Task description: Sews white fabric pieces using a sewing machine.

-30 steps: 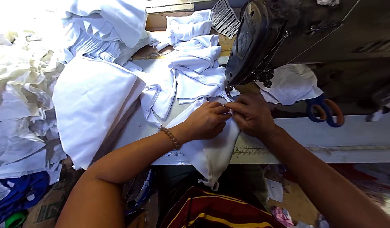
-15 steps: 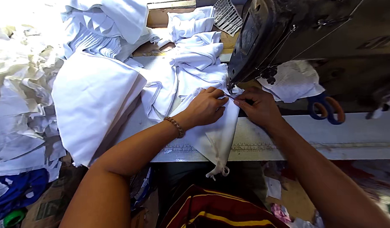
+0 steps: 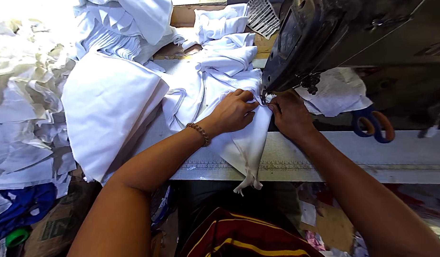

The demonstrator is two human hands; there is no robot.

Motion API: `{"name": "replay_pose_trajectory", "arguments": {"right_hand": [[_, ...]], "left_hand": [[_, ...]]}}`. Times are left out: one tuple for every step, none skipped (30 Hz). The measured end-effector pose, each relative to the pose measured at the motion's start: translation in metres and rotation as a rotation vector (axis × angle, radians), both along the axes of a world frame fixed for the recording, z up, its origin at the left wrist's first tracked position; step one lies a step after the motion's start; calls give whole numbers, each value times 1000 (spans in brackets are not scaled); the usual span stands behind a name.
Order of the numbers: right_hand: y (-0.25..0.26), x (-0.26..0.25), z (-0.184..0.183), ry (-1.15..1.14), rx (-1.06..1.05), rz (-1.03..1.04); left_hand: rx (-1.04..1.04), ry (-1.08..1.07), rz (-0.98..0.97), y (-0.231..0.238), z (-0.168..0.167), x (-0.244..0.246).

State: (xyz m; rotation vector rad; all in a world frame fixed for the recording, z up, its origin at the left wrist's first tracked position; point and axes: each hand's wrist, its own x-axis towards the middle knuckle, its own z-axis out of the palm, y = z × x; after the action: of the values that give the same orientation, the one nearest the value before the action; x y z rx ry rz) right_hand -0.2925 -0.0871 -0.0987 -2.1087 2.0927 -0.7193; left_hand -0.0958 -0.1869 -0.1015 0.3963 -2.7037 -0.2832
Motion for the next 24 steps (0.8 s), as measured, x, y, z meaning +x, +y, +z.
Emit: {"name": "replay_pose_trajectory", "arguments": {"right_hand": [[-2,0,0,2,-1,-7],[-4,0,0,2,4,-16],[-6,1,1,4,10,-26],[-8,1,1,10,16,-37],[-10,1,1,16,14,-45],[-12,1,1,24,10,-51],[-14,0,0,27,6,-54],[-16,0,0,23,15,-61],[-18,0,1,14,23,-69],[-18,0,2,3,23,-79],[-18,0,1,-9,12,-93],[-17,-1,1,-32,-4,-107],[-13,-1,0,-49,-28,-119],[-7,-1,2,-57,-36,-129],[2,2,4,-48,-48,-129],[14,5,4,-19,-88,-110],[26,10,3,21,-162,-56],[38,16,0,47,-228,40],[48,21,-5,48,-270,159],[55,25,-11,37,-290,264],[57,27,-16,31,-306,322],[57,26,-18,14,-310,341],[56,25,-18,-8,-300,338],[56,25,-18,-20,-291,324]], "left_hand": [[3,-1,3,-2,0,-1],[7,-5,8,-4,0,-1],[9,-10,15,-5,0,-1],[5,-14,23,-6,-1,-1],[-1,-17,31,-6,-1,-2],[-5,-17,41,-7,0,-3],[-2,-14,53,-8,0,-3],[6,-9,66,-8,0,-4],[23,-2,77,-9,0,-4],[31,1,93,-9,1,-5],[35,-4,109,-10,1,-7],[32,-2,122,-11,1,-9],[27,4,138,-13,0,-10],[26,6,157,-14,-1,-12],[31,2,174,-16,0,-13],[41,-2,190,-17,0,-14],[45,-1,203,-20,1,-15],[47,2,213,-23,1,-16],[54,-1,224,-26,1,-17],[58,-14,237,-29,1,-18],[58,-28,253,-32,1,-19],[52,-38,269,-35,1,-21],[47,-49,285,-38,1,-22],[48,-58,302,-39,1,-23]]}}
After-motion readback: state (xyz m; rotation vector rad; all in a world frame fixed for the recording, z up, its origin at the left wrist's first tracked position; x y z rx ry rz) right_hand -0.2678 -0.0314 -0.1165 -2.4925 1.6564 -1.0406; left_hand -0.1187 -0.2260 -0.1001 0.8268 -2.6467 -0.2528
